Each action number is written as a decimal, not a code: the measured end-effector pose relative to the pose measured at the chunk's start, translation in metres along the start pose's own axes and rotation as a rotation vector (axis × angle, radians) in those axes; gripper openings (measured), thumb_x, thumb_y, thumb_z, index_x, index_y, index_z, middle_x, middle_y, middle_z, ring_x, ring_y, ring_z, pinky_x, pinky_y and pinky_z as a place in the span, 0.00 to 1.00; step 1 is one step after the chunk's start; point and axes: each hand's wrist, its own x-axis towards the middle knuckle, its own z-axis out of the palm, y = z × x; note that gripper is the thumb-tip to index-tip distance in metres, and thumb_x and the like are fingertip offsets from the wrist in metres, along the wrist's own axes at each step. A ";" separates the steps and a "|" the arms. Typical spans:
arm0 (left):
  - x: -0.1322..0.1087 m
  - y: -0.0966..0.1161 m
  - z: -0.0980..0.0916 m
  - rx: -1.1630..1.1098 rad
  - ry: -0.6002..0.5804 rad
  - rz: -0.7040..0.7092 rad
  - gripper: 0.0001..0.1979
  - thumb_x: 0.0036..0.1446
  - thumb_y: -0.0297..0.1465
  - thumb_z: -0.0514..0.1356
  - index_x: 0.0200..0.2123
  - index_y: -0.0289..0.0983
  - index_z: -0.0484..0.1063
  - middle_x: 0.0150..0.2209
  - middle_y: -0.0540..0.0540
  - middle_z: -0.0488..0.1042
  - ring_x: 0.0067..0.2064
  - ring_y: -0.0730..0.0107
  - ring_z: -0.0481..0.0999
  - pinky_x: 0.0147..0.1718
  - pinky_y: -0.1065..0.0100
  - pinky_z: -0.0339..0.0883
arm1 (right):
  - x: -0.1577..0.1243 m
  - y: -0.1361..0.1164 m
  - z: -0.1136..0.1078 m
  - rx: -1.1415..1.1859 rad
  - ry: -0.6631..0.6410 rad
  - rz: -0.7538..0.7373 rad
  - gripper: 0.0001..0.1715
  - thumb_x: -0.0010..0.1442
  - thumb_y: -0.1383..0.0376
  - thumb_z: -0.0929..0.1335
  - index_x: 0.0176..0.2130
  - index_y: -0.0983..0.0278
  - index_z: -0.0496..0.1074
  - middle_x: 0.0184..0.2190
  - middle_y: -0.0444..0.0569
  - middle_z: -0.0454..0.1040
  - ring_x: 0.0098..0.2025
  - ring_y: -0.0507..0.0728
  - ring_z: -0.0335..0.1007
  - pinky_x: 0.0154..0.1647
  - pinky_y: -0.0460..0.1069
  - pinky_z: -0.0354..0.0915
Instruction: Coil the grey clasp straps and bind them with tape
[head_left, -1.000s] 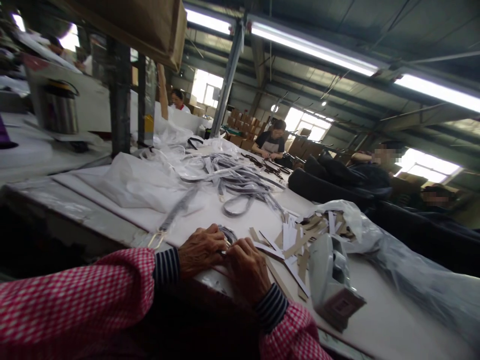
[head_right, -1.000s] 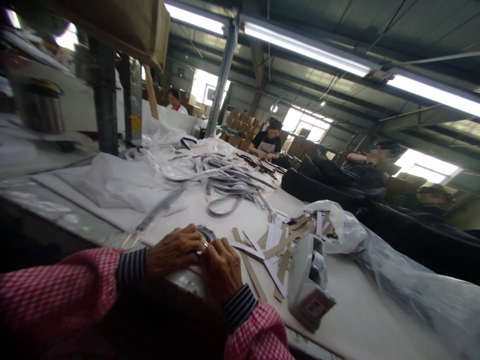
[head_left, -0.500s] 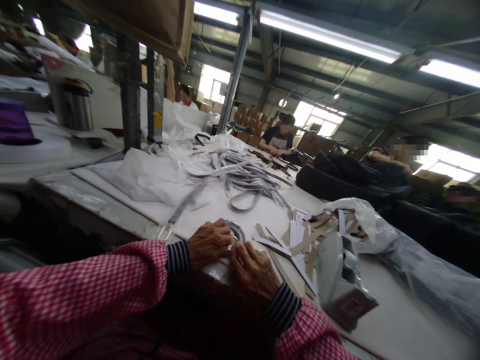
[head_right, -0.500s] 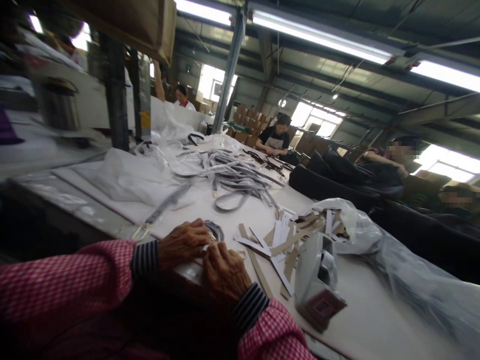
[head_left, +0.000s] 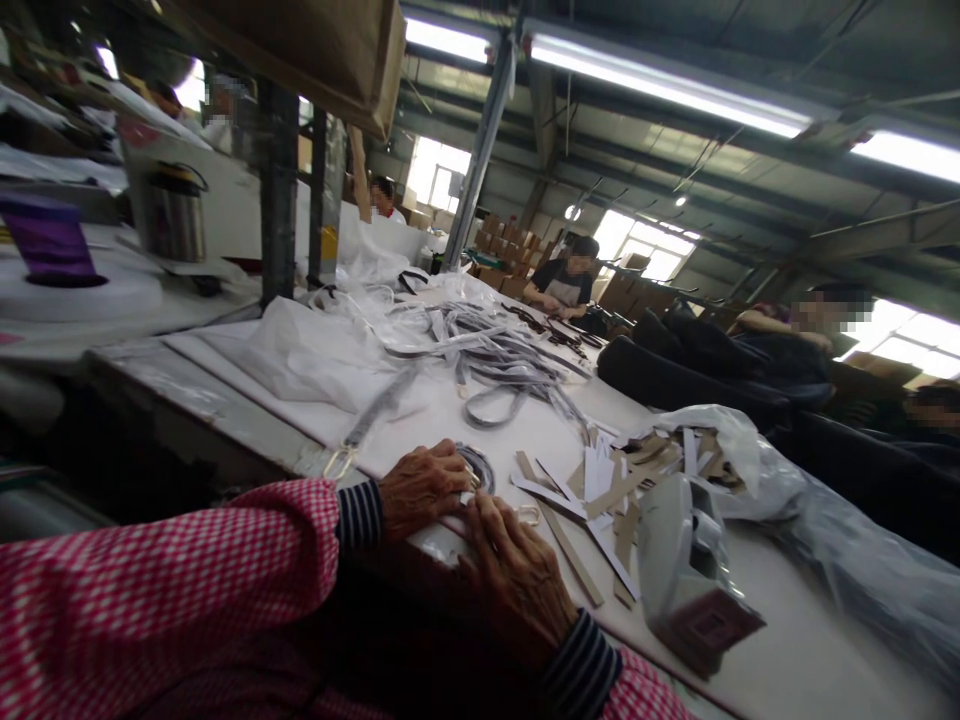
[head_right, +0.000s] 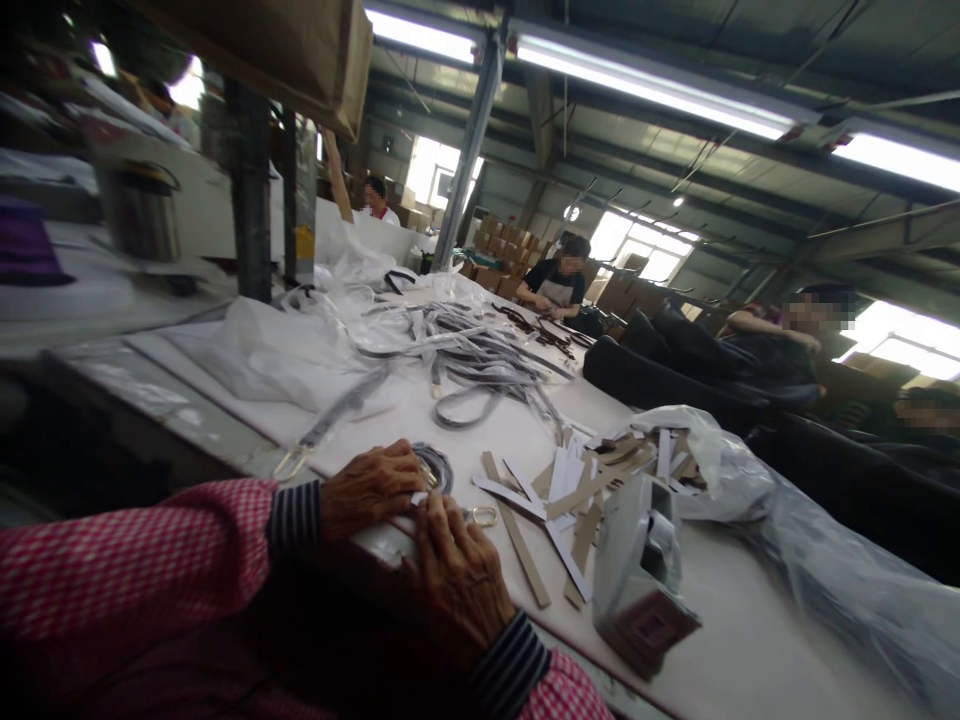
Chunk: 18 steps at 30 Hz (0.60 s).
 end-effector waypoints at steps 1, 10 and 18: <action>-0.001 0.000 0.000 0.002 -0.002 0.004 0.08 0.66 0.34 0.59 0.35 0.38 0.74 0.39 0.48 0.76 0.47 0.61 0.69 0.44 0.63 0.62 | 0.000 0.000 0.000 -0.006 -0.006 -0.001 0.25 0.69 0.65 0.61 0.60 0.77 0.67 0.57 0.66 0.71 0.57 0.68 0.68 0.45 0.57 0.73; -0.004 -0.013 -0.002 -0.015 0.036 0.032 0.06 0.62 0.35 0.62 0.40 0.39 0.75 0.53 0.44 0.69 0.54 0.57 0.63 0.54 0.60 0.62 | 0.007 -0.003 -0.009 -0.031 -0.126 -0.031 0.26 0.70 0.66 0.59 0.60 0.80 0.66 0.60 0.70 0.68 0.57 0.70 0.67 0.41 0.58 0.72; 0.006 -0.022 -0.010 -0.061 -0.051 0.028 0.11 0.59 0.42 0.64 0.37 0.40 0.77 0.49 0.46 0.70 0.51 0.57 0.65 0.51 0.60 0.63 | 0.007 -0.004 -0.009 -0.008 -0.096 -0.007 0.25 0.70 0.66 0.59 0.60 0.77 0.66 0.59 0.68 0.69 0.57 0.70 0.67 0.42 0.59 0.72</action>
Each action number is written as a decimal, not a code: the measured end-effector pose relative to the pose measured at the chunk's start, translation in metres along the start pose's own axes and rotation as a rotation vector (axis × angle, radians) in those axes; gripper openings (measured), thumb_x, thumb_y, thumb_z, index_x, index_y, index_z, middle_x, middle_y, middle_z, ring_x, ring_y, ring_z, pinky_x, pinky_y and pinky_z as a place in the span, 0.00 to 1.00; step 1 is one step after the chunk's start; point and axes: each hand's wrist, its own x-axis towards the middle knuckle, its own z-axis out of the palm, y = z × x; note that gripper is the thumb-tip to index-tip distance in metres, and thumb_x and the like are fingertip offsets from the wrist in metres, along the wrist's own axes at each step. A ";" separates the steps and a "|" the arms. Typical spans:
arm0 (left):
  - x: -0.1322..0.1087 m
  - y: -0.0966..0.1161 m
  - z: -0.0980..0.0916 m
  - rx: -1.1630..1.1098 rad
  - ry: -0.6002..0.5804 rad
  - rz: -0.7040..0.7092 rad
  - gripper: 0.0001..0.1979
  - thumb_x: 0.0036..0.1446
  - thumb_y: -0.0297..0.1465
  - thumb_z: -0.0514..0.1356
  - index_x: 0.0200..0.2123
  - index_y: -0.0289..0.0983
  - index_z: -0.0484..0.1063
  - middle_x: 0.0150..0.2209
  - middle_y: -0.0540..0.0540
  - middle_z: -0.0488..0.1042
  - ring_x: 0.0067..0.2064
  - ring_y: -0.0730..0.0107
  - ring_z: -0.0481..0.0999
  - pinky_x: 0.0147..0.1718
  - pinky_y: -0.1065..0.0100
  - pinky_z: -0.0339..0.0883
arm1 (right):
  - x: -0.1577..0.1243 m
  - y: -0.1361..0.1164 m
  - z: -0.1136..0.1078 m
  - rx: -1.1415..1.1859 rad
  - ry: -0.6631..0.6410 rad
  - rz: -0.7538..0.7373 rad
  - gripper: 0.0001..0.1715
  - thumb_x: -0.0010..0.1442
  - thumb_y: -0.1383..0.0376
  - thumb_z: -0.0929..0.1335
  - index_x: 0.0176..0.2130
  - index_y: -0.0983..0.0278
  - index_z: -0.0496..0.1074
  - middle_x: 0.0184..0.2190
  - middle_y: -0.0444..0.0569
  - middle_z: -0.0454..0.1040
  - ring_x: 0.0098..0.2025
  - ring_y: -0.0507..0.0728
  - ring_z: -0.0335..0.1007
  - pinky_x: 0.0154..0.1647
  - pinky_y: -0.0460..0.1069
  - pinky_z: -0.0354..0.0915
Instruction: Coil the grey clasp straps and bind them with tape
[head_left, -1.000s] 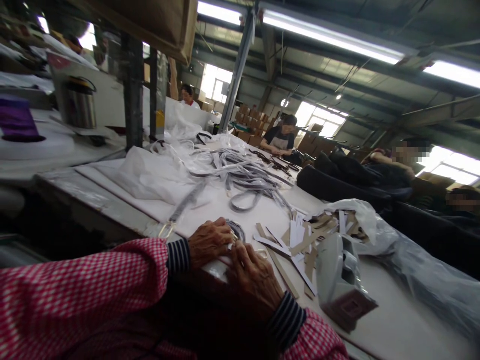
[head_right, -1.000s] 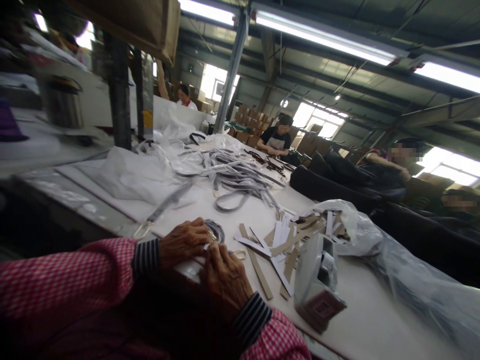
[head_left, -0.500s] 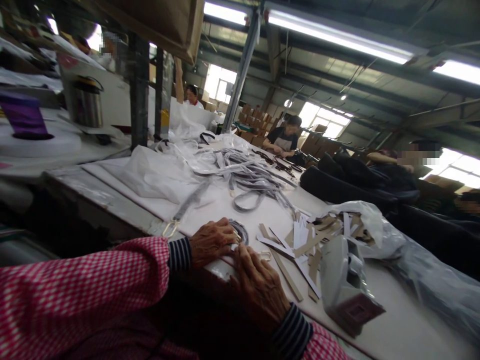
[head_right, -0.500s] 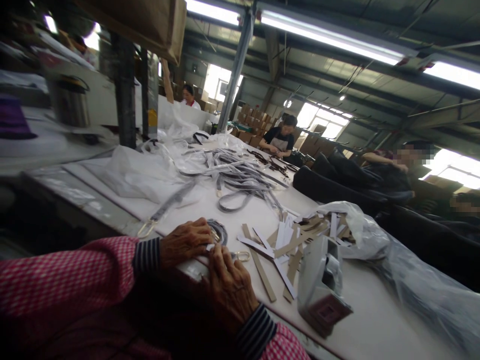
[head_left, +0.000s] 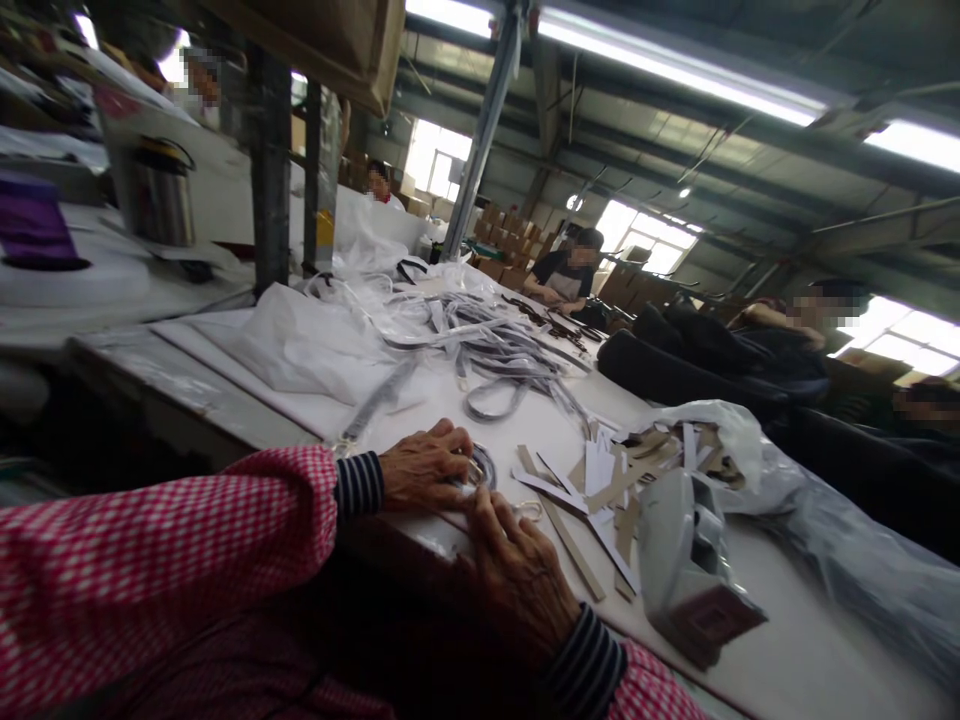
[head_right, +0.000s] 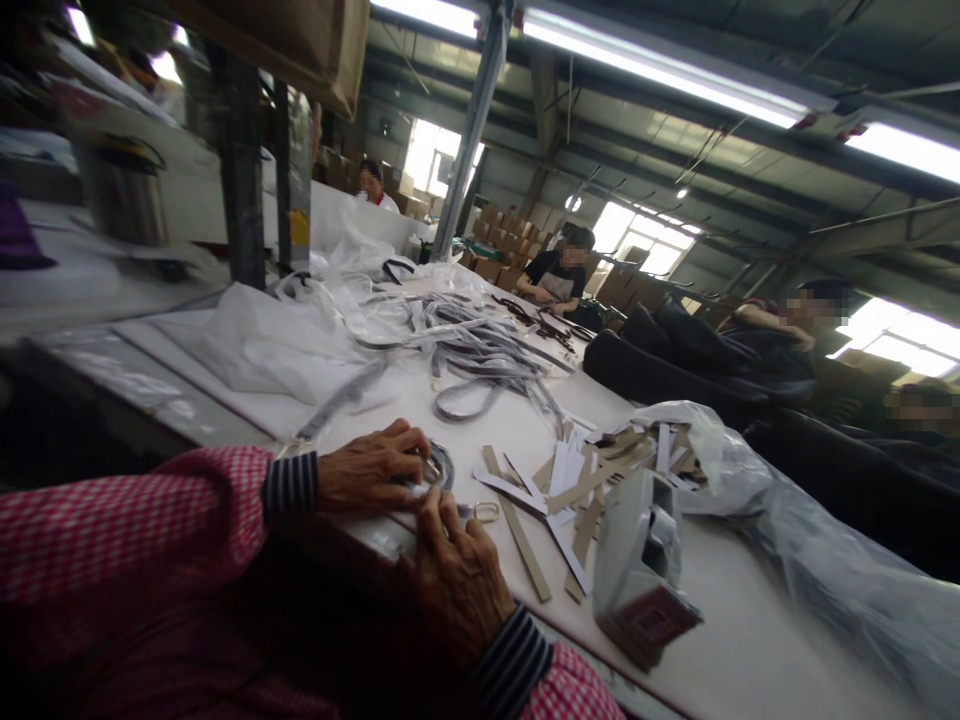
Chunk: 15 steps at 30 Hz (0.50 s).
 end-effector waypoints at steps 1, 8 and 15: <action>0.001 0.000 0.001 0.005 0.011 -0.011 0.11 0.60 0.42 0.64 0.37 0.40 0.77 0.49 0.46 0.70 0.51 0.57 0.65 0.50 0.60 0.62 | 0.000 0.000 0.001 0.001 0.000 0.000 0.25 0.70 0.66 0.60 0.60 0.77 0.66 0.59 0.68 0.69 0.57 0.70 0.67 0.42 0.59 0.71; -0.006 0.011 0.014 -0.015 0.080 -0.033 0.09 0.63 0.39 0.60 0.36 0.40 0.74 0.51 0.46 0.71 0.52 0.57 0.65 0.47 0.60 0.61 | -0.006 -0.005 -0.002 0.093 -0.001 0.106 0.27 0.69 0.61 0.62 0.63 0.71 0.63 0.62 0.64 0.66 0.61 0.67 0.64 0.51 0.59 0.70; -0.005 -0.003 0.026 -0.041 0.242 -0.006 0.10 0.67 0.36 0.51 0.42 0.44 0.72 0.50 0.47 0.73 0.53 0.59 0.68 0.50 0.62 0.63 | -0.035 0.017 -0.064 0.244 0.240 0.428 0.21 0.68 0.61 0.65 0.59 0.60 0.68 0.59 0.54 0.69 0.59 0.61 0.65 0.58 0.57 0.67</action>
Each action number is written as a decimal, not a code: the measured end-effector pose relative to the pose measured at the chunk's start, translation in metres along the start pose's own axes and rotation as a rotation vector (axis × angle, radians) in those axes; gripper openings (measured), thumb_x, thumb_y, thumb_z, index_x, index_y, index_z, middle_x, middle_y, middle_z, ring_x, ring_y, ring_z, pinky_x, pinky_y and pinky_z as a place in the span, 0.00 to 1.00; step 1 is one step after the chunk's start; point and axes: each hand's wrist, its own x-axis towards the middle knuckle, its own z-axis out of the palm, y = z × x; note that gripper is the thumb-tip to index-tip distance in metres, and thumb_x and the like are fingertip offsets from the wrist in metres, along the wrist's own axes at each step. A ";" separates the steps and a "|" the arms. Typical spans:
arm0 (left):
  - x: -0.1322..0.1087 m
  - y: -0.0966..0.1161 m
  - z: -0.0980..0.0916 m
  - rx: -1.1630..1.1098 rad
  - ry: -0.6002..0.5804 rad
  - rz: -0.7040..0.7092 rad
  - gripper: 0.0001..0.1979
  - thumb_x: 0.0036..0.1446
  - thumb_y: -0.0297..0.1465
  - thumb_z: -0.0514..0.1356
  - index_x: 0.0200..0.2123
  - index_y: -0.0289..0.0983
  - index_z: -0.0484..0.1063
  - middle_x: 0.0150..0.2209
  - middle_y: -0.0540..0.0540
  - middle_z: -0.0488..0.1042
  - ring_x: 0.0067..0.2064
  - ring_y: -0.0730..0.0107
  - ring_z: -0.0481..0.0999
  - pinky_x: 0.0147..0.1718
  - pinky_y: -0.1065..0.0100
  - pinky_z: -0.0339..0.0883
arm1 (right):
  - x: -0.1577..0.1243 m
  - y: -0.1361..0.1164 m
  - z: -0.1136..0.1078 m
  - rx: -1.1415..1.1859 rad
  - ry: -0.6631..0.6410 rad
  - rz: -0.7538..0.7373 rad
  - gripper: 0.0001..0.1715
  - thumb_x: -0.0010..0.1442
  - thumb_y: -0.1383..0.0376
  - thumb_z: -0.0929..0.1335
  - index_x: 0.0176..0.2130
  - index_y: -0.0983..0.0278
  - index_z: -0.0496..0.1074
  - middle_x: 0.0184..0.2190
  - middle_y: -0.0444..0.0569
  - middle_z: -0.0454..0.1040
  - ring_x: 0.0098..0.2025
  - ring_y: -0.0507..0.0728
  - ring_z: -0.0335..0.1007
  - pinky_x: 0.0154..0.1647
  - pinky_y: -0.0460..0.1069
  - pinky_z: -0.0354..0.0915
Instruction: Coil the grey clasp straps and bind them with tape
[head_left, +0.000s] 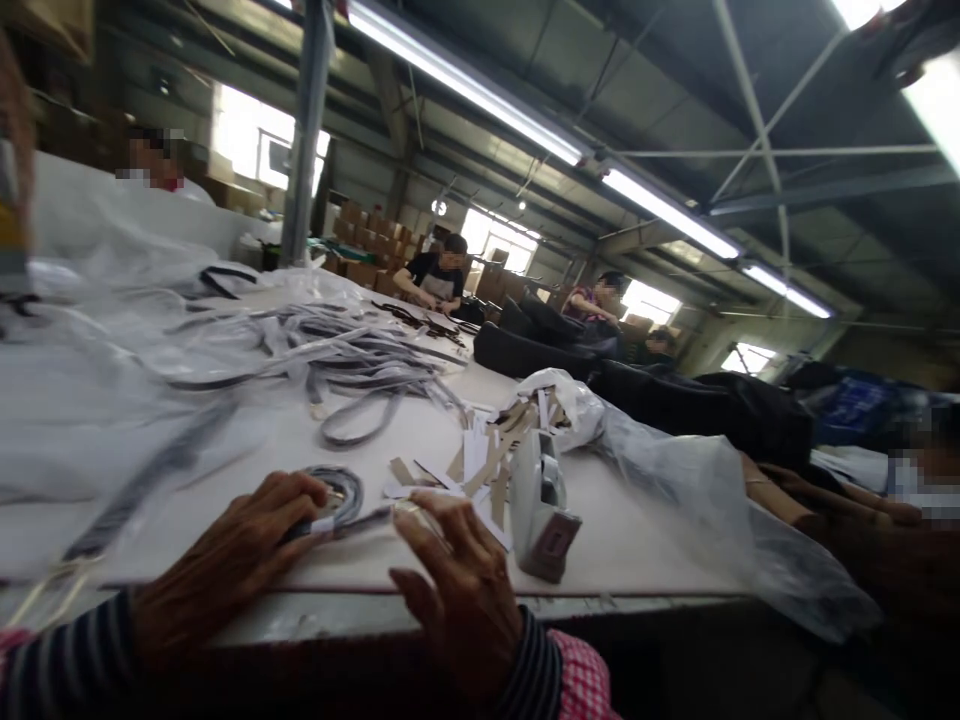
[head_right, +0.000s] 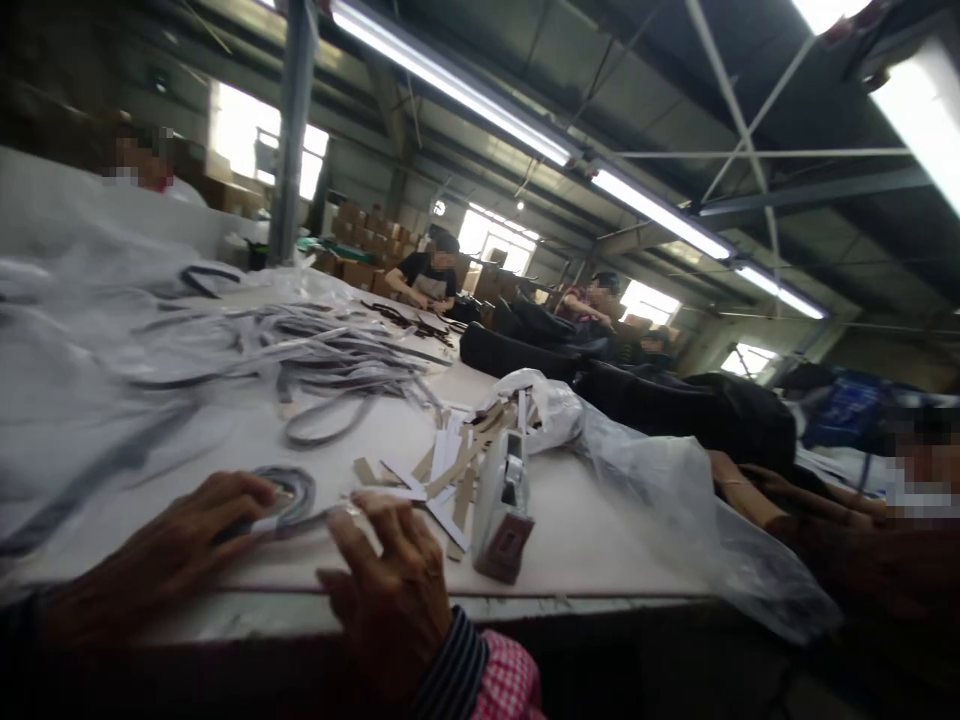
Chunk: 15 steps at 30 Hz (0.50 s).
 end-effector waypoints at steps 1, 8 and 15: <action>0.006 -0.003 -0.002 -0.001 0.025 0.003 0.10 0.67 0.36 0.51 0.42 0.43 0.72 0.50 0.47 0.74 0.53 0.59 0.69 0.50 0.62 0.64 | -0.005 0.010 -0.016 -0.009 0.096 0.064 0.19 0.69 0.63 0.64 0.58 0.60 0.69 0.58 0.55 0.69 0.59 0.61 0.65 0.58 0.57 0.67; 0.054 -0.013 -0.002 0.104 0.217 0.049 0.11 0.67 0.38 0.49 0.39 0.42 0.69 0.49 0.45 0.75 0.51 0.59 0.72 0.46 0.61 0.63 | -0.045 0.103 -0.099 0.141 0.221 0.795 0.18 0.61 0.53 0.67 0.37 0.64 0.78 0.40 0.54 0.75 0.42 0.61 0.72 0.33 0.51 0.69; 0.058 -0.039 0.029 0.149 0.227 0.110 0.09 0.68 0.37 0.48 0.41 0.44 0.66 0.51 0.44 0.74 0.51 0.58 0.75 0.45 0.58 0.63 | -0.042 0.113 -0.096 0.542 0.067 1.244 0.18 0.52 0.53 0.71 0.28 0.66 0.78 0.28 0.48 0.74 0.33 0.54 0.66 0.28 0.45 0.58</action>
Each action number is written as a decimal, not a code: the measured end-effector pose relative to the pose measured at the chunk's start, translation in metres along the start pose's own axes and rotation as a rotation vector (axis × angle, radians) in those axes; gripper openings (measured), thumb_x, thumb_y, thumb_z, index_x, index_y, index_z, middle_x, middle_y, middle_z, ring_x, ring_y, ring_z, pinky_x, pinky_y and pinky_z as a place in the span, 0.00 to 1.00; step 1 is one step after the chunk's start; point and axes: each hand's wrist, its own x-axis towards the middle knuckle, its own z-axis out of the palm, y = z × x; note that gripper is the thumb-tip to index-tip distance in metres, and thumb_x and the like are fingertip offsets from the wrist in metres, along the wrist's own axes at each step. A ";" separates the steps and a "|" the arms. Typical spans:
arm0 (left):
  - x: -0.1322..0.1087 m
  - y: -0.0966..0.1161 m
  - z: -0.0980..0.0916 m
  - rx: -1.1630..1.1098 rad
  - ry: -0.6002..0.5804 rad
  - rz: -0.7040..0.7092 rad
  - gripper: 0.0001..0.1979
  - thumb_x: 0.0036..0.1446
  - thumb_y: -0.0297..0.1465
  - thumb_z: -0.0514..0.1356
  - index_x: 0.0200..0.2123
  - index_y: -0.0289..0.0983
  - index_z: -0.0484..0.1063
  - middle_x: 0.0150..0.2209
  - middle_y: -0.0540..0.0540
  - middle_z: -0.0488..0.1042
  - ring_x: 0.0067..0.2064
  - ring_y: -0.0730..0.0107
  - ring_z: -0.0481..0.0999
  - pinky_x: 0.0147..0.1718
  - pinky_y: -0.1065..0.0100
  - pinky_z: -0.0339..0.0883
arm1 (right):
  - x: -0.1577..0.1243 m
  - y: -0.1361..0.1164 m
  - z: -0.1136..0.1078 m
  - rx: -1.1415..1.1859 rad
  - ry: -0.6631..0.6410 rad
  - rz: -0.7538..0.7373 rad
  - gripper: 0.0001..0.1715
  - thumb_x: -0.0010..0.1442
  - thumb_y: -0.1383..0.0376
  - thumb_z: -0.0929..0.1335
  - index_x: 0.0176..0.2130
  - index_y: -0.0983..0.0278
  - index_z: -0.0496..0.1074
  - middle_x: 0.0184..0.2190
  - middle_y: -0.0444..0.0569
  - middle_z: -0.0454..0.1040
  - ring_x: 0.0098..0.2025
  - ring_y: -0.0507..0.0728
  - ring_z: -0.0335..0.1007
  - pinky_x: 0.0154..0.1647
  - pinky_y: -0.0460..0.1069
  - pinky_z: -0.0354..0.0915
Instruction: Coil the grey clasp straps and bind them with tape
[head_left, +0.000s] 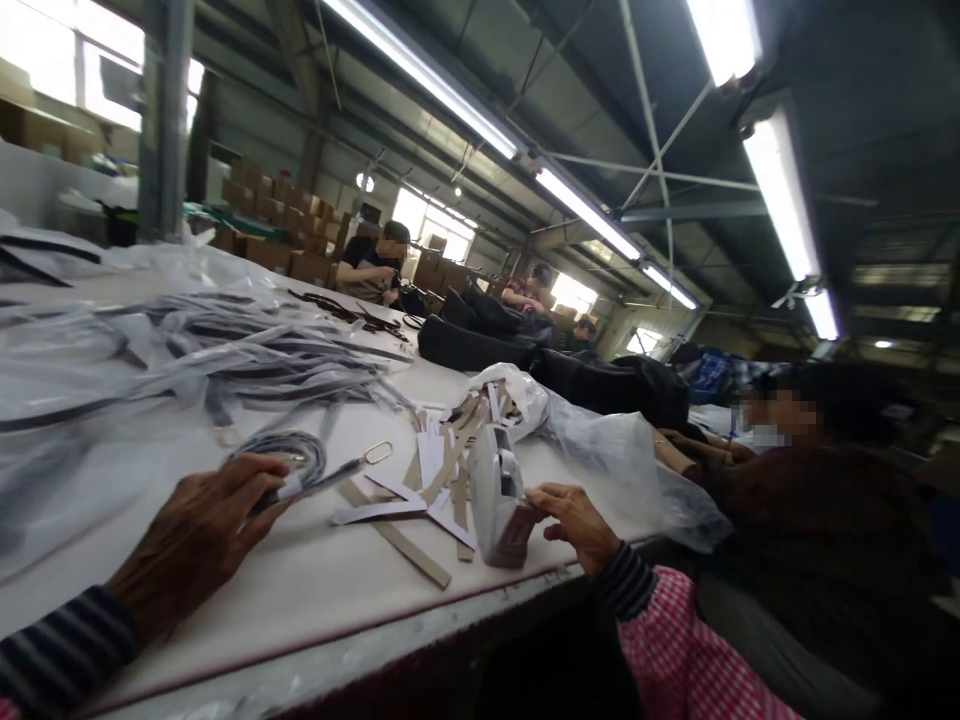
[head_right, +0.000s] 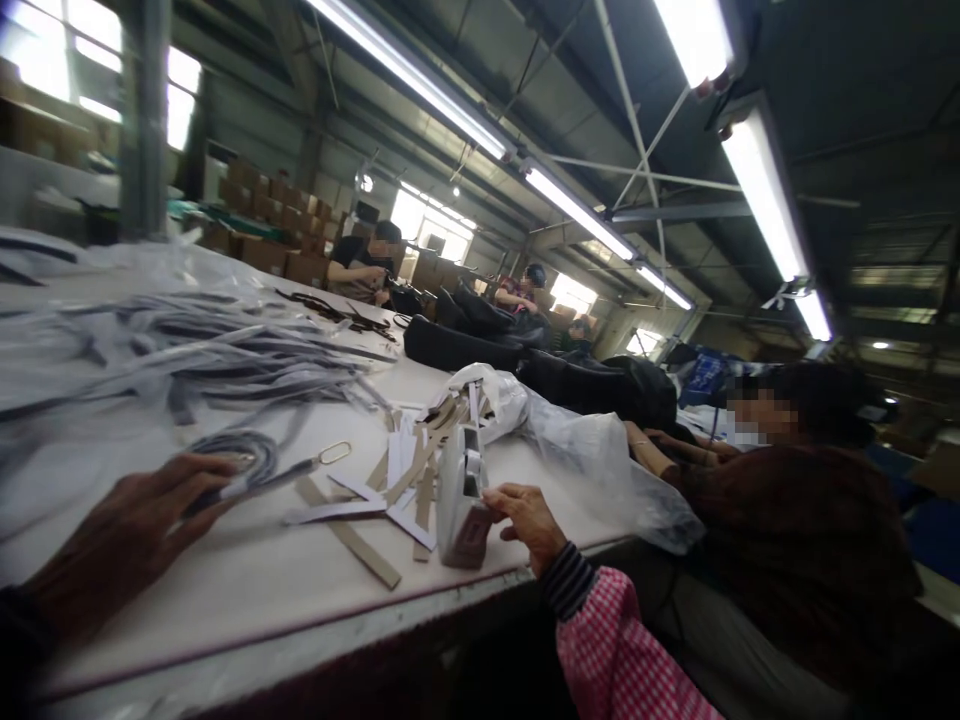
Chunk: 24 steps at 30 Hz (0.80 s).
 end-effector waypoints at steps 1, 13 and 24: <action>-0.001 -0.002 0.001 -0.008 -0.011 -0.003 0.09 0.68 0.37 0.48 0.42 0.44 0.65 0.52 0.44 0.74 0.51 0.58 0.75 0.45 0.57 0.63 | 0.000 -0.002 0.003 0.014 0.026 0.012 0.16 0.51 0.55 0.72 0.28 0.66 0.77 0.27 0.47 0.73 0.32 0.53 0.65 0.28 0.45 0.57; 0.001 -0.024 0.011 -0.270 -0.008 -0.098 0.10 0.66 0.40 0.49 0.39 0.43 0.66 0.49 0.45 0.74 0.47 0.57 0.76 0.39 0.62 0.65 | -0.040 0.000 0.031 0.288 0.436 -0.022 0.16 0.44 0.56 0.75 0.28 0.64 0.71 0.28 0.42 0.70 0.30 0.50 0.63 0.25 0.42 0.57; 0.014 -0.014 -0.011 -0.558 -0.036 -0.253 0.25 0.59 0.54 0.51 0.34 0.39 0.70 0.45 0.42 0.71 0.47 0.53 0.75 0.50 0.57 0.67 | -0.042 0.045 0.045 0.360 0.353 0.073 0.28 0.33 0.51 0.80 0.24 0.64 0.67 0.18 0.39 0.66 0.16 0.44 0.53 0.14 0.39 0.45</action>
